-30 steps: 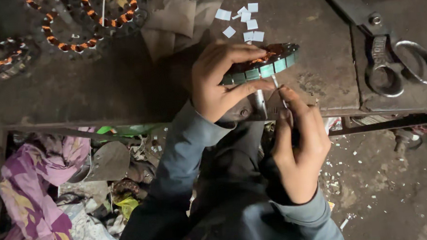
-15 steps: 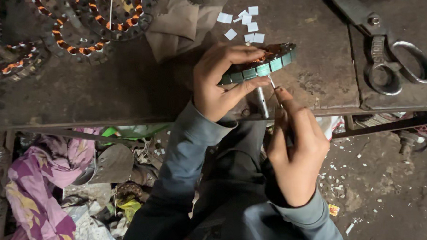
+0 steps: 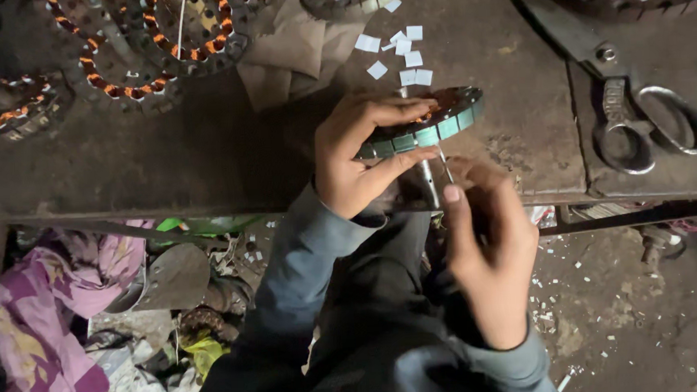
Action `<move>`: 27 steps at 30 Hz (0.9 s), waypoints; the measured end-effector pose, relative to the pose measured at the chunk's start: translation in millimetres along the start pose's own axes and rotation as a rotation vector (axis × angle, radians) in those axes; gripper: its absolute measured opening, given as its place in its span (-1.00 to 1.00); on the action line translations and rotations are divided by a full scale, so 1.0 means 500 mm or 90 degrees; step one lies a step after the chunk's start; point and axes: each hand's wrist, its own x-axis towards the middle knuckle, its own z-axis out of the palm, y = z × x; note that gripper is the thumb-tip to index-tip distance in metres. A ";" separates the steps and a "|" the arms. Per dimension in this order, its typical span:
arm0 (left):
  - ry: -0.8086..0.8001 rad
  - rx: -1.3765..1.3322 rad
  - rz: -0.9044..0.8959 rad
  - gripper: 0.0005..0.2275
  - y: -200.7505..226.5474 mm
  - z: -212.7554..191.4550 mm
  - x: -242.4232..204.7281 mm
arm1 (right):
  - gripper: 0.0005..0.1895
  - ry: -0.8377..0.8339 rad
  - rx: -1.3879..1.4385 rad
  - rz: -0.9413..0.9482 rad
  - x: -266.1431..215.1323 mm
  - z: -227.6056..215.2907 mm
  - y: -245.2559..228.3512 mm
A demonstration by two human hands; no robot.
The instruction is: The person assembles a circular electrical component by inserting small white rectangular pieces into slots around its perimeter. They use a screwdriver to press the pieces into place and a metal rod to hold the component steady on the workbench.
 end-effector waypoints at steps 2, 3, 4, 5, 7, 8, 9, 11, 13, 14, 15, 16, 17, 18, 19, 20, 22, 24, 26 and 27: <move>-0.003 0.009 0.001 -0.66 0.000 0.000 -0.004 | -0.77 -0.072 0.123 0.136 0.012 -0.014 0.007; -0.006 0.013 0.003 -0.66 -0.001 0.000 -0.003 | -0.72 -0.112 0.130 0.178 0.022 -0.018 0.013; -0.009 0.013 0.006 -0.66 -0.003 -0.001 -0.002 | -0.67 -0.152 0.137 0.219 0.034 -0.020 0.021; -0.013 0.013 0.008 -0.66 -0.004 -0.003 -0.001 | -0.61 -0.192 0.144 0.261 0.041 -0.021 0.026; -0.015 0.014 0.009 -0.66 -0.005 -0.004 -0.003 | -0.61 -0.225 0.170 0.291 0.051 -0.024 0.034; -0.013 0.015 0.008 -0.66 -0.006 -0.004 -0.004 | -0.61 -0.241 0.183 0.305 0.053 -0.025 0.035; -0.010 0.017 0.008 -0.66 -0.006 -0.004 -0.005 | -0.63 -0.226 0.113 0.239 0.052 -0.026 0.033; -0.011 0.012 0.006 -0.65 -0.008 -0.002 -0.004 | -0.62 -0.194 -0.028 0.106 0.051 -0.026 0.027; -0.008 0.007 0.002 -0.65 -0.008 -0.001 -0.005 | -0.66 -0.211 0.046 0.188 0.048 -0.022 0.017; -0.006 0.004 -0.002 -0.65 -0.007 -0.001 -0.006 | -0.68 -0.219 0.083 0.230 0.045 -0.019 0.013; -0.003 0.002 -0.004 -0.66 -0.007 -0.002 -0.006 | -0.68 -0.218 0.098 0.244 0.046 -0.016 0.012; -0.003 0.002 0.000 -0.66 -0.007 -0.002 -0.004 | -0.68 -0.217 0.114 0.257 0.047 -0.012 0.012; -0.002 0.001 0.002 -0.66 -0.007 -0.002 -0.004 | -0.68 -0.216 0.129 0.271 0.047 -0.009 0.015; -0.001 0.001 0.005 -0.66 -0.006 -0.002 -0.003 | -0.67 -0.207 0.127 0.235 0.046 -0.007 0.019; 0.000 0.005 0.004 -0.66 -0.006 -0.002 -0.004 | -0.65 -0.196 0.126 0.200 0.041 -0.005 0.023; 0.001 0.010 0.004 -0.66 -0.006 -0.002 -0.004 | -0.63 -0.186 0.125 0.166 0.038 -0.004 0.027; -0.002 0.007 0.003 -0.67 -0.006 -0.002 -0.005 | -0.63 -0.189 0.149 0.182 0.035 -0.003 0.036; -0.003 -0.006 0.002 -0.67 -0.008 -0.002 -0.005 | -0.62 -0.191 0.169 0.204 0.034 -0.002 0.041; 0.001 -0.022 -0.003 -0.67 -0.010 0.000 -0.005 | -0.61 -0.191 0.192 0.236 0.032 0.001 0.042; 0.001 -0.029 -0.006 -0.68 -0.011 0.001 -0.006 | -0.62 -0.198 0.207 0.256 0.032 0.001 0.042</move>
